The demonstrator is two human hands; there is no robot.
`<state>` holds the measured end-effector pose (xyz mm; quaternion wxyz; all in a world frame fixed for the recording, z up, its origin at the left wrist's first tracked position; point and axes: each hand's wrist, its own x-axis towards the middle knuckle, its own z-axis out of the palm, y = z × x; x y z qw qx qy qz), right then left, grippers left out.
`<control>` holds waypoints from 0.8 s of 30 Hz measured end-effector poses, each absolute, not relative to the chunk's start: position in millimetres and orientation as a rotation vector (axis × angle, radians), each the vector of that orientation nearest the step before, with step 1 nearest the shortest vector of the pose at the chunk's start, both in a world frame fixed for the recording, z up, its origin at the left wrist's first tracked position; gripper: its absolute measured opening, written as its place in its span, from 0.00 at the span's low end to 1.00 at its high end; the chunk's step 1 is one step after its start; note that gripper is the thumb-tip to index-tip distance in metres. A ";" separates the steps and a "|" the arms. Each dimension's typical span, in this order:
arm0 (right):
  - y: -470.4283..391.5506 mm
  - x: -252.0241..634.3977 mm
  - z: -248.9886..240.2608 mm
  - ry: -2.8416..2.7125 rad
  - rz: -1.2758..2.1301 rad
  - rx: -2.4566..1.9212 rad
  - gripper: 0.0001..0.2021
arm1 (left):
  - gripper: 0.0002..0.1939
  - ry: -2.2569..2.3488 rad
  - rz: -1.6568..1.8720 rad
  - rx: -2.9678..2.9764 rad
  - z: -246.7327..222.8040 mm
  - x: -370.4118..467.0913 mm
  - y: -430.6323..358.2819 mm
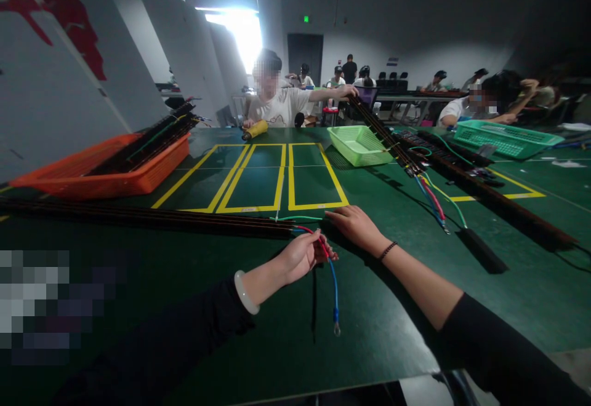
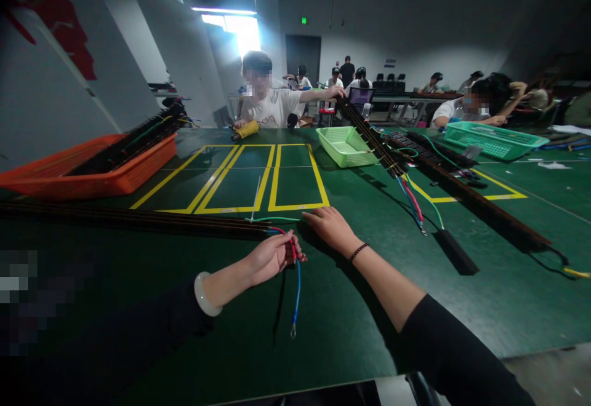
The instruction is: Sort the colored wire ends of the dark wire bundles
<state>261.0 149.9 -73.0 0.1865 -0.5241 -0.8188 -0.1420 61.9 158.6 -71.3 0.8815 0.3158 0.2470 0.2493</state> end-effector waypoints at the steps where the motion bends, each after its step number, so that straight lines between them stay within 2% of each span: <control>1: 145.7 260.3 -69.3 -2.259 -0.396 -1.421 0.15 | 0.13 0.519 0.526 0.656 -71.8 62.1 158.6; 8: 111.5 245.7 -44.9 -2.523 -0.504 -0.791 0.23 | 0.09 0.560 0.529 0.564 -74.5 62.3 159.8; 10: 108.5 239.7 -44.2 -2.599 -0.533 -0.720 0.21 | 0.10 0.549 0.528 0.569 -73.8 62.3 159.4; 15: 110.2 233.5 -46.1 -2.621 -0.596 -0.760 0.12 | 0.13 0.528 0.526 0.581 -74.1 64.0 158.9; 24: 108.9 234.7 -48.2 -2.484 -0.432 -0.905 0.11 | 0.11 0.531 0.577 0.646 -76.2 65.4 159.0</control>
